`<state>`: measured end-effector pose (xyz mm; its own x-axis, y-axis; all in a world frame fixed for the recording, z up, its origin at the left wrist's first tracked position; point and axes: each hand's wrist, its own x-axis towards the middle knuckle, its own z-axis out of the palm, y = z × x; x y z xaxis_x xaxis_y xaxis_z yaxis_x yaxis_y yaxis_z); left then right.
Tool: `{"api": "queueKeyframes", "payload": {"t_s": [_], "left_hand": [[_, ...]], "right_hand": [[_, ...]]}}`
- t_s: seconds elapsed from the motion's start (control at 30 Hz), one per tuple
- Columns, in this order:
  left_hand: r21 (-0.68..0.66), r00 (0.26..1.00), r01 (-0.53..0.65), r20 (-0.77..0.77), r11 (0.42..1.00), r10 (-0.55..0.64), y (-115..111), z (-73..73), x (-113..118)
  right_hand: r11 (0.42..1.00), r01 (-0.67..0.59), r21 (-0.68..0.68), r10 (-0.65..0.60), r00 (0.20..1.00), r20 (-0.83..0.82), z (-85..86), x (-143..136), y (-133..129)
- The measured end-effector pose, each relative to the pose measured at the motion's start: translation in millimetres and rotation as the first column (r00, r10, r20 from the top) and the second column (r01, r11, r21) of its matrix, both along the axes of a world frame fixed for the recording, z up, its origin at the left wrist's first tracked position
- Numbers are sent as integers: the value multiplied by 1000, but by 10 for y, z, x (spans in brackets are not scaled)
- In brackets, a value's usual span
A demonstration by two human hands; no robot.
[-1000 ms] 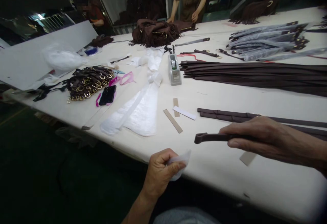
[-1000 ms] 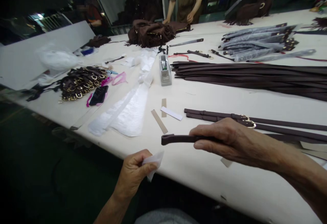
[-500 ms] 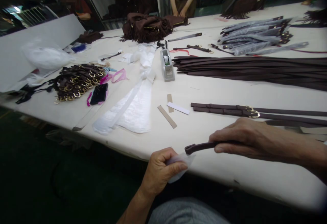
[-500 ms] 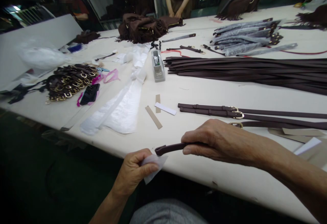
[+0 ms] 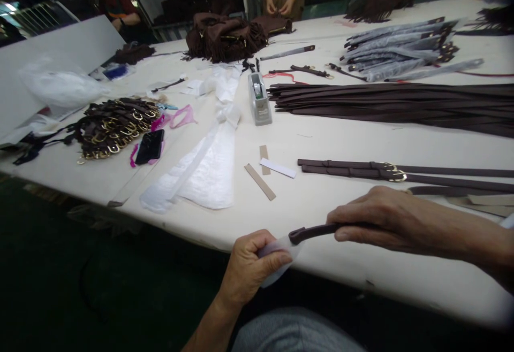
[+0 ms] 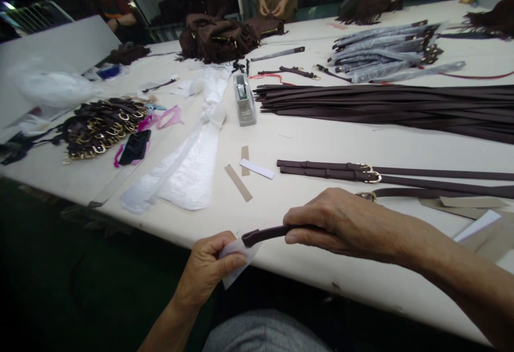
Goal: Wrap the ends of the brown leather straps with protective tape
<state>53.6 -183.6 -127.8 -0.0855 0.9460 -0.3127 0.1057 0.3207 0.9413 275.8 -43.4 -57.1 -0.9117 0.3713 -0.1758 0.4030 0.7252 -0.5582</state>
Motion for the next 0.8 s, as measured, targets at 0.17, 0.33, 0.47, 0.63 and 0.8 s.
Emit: {"api": "queueKeyframes", "payload": {"t_s": [0.17,0.33,0.47,0.63,0.8], "left_hand": [[66,996,28,-85,997,-23,0,0,-4],[110,988,116,-116,987,-104,20,37,54],[97,975,168,-163,981,-151,44,53,103],[35,972,185,-151,982,-178,42,21,85],[-81,947,310,-58,947,-315,40,20,85]], "right_hand": [[996,-88,-15,89,993,83,8,-19,-8],[990,-141,-18,142,975,172,7,-121,-84],[990,-138,12,131,963,236,-6,-245,-180],[991,-76,-114,89,990,110,-53,-266,-160],[960,-178,-216,174,984,-35,-126,-258,-54]]}}
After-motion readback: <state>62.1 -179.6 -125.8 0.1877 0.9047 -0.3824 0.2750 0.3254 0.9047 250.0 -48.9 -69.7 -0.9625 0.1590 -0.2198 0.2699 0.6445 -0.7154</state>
